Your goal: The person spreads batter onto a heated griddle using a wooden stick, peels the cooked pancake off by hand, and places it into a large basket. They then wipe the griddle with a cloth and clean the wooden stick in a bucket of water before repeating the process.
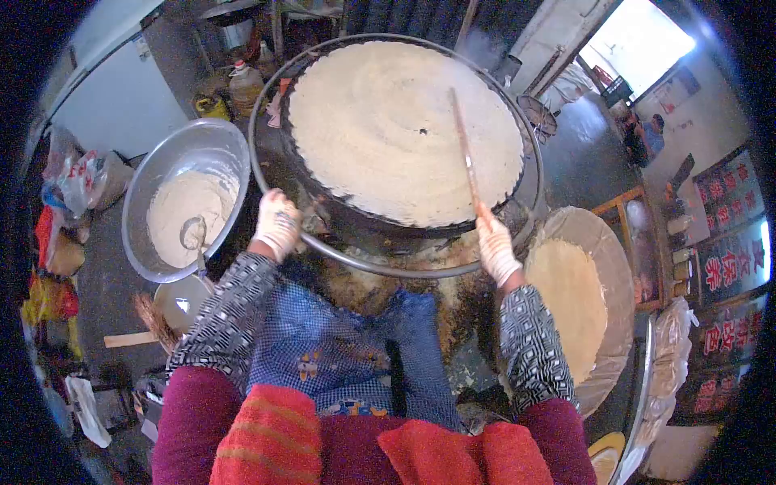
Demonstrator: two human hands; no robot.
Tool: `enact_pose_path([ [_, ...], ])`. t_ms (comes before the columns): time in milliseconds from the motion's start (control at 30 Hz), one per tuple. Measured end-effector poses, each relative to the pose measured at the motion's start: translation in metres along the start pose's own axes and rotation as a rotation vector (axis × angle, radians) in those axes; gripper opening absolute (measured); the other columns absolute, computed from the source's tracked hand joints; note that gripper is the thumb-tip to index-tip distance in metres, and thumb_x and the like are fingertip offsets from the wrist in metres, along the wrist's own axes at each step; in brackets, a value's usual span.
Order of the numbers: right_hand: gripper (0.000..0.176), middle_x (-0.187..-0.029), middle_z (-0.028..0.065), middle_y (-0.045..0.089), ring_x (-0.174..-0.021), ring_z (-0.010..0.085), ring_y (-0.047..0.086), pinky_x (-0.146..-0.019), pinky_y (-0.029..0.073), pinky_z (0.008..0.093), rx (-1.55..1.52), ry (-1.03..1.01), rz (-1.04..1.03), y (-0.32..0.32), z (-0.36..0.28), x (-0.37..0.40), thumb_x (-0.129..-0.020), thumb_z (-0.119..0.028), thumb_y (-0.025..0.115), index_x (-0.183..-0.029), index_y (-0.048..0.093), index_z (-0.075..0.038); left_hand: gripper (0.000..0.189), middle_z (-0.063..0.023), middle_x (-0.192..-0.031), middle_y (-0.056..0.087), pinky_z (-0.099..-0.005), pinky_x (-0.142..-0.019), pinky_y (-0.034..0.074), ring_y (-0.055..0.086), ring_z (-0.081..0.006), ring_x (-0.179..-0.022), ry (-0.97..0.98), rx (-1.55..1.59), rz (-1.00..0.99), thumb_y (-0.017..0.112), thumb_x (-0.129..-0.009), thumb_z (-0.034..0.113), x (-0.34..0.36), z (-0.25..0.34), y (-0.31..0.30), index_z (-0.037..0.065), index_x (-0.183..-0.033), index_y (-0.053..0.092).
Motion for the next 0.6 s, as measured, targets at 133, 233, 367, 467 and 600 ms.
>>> enact_pose_path([
  [133, 0.043, -0.107, -0.0013, 0.052, -0.086, 0.0076, 0.048, -0.072, 0.040, 0.0214, -0.162, -0.222, -0.110, 0.067, -0.047, 0.056, -0.102, -0.019, 0.049, -0.143, 0.046, -0.011, 0.064, 0.0022, -0.072, 0.068, -0.0433, -0.070, 0.041, 0.064, -0.0230, -0.068, 0.057, 0.074, -0.068, 0.059, -0.084, 0.029, 0.023, 0.110, -0.022, 0.016, -0.145, 0.044],
  [233, 0.046, -0.115, 0.0041, 0.059, -0.090, 0.0081, 0.054, -0.072, 0.044, 0.0211, -0.294, 0.133, -0.503, 0.095, -0.142, 0.120, -0.100, -0.022, 0.053, -0.144, 0.046, -0.009, 0.011, 0.0016, -0.078, 0.070, -0.0395, -0.071, 0.045, 0.066, -0.0162, -0.078, 0.102, 0.606, 0.275, 0.064, -0.084, 0.027, 0.057, 0.180, -0.081, 0.020, -0.080, 0.072],
  [367, 0.058, -0.078, 0.0036, 0.059, -0.048, 0.0026, 0.039, -0.041, 0.030, 0.0161, -0.630, 0.348, -0.895, 0.133, -0.236, 0.201, -0.093, -0.032, 0.061, -0.141, 0.044, -0.004, 0.011, -0.0001, -0.082, 0.069, -0.0396, -0.075, 0.045, 0.065, -0.0171, -0.083, 0.228, 0.840, 0.466, 0.064, -0.084, 0.027, 0.096, 0.222, -0.087, 0.018, -0.084, 0.070],
  [467, 0.052, -0.073, 0.0047, 0.063, -0.048, 0.0038, 0.047, -0.042, 0.034, 0.0166, -0.459, 0.250, -1.118, 0.142, -0.260, 0.225, -0.094, -0.035, 0.058, -0.132, 0.051, 0.000, 0.013, -0.0014, -0.086, 0.069, -0.0398, -0.077, 0.045, 0.064, -0.0178, -0.086, 0.214, 0.884, 0.444, 0.063, -0.085, 0.028, 0.120, 0.212, -0.063, 0.017, -0.088, 0.069],
  [600, 0.056, -0.067, 0.0057, 0.064, -0.047, 0.0076, 0.053, -0.048, 0.042, 0.0183, -0.236, 0.343, -1.324, 0.158, -0.281, 0.239, -0.091, -0.042, 0.056, -0.125, 0.057, 0.003, 0.016, -0.0031, -0.091, 0.068, -0.0399, -0.081, 0.045, 0.063, -0.0187, -0.091, 0.145, 0.924, 0.377, 0.063, -0.085, 0.028, 0.143, 0.188, -0.029, 0.016, -0.093, 0.068],
])
Point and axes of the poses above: each hand's wrist, its own x-axis away from the middle knuckle, its own y-axis out of the palm, z = x × y, the point moved 4 cm from there along -x, towards the middle knuckle
